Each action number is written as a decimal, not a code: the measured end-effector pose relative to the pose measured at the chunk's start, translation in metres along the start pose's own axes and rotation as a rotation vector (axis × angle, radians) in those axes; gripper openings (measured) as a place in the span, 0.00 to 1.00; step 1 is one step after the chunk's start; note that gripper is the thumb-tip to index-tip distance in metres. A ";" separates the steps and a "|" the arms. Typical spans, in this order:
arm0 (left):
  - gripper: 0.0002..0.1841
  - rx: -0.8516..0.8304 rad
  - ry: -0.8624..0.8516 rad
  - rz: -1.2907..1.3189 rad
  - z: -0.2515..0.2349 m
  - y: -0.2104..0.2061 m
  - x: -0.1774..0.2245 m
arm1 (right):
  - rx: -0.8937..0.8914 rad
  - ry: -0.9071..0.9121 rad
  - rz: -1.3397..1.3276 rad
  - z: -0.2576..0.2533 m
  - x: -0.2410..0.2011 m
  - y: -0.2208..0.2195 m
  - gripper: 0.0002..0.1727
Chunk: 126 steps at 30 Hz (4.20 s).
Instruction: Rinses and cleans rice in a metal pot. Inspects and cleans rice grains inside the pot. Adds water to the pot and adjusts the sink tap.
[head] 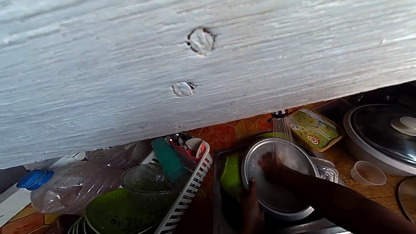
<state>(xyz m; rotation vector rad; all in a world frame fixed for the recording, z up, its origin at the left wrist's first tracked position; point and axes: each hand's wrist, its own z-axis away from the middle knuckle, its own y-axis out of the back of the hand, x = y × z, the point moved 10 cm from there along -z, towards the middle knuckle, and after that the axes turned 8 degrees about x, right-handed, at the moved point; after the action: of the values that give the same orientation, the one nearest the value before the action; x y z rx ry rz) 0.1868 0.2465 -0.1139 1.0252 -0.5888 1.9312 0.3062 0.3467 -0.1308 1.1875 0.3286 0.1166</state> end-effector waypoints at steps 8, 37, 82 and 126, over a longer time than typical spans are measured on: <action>0.21 0.010 0.017 -0.012 0.000 -0.001 -0.001 | -0.213 -0.135 -0.314 0.031 0.047 -0.021 0.47; 0.21 -0.025 0.013 -0.015 -0.003 -0.002 0.001 | -0.096 0.713 0.010 0.083 -0.038 -0.013 0.31; 0.22 0.012 -0.017 -0.019 -0.004 0.001 -0.001 | 0.240 -0.195 -0.937 0.036 0.042 0.036 0.31; 0.24 0.045 0.023 0.004 -0.003 0.000 -0.004 | -0.163 0.081 -0.015 0.071 0.034 -0.008 0.44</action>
<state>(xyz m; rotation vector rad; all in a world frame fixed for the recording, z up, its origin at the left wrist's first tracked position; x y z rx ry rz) 0.1870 0.2466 -0.1188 1.0294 -0.5369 1.9651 0.3596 0.2889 -0.1205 1.0206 0.3916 0.1752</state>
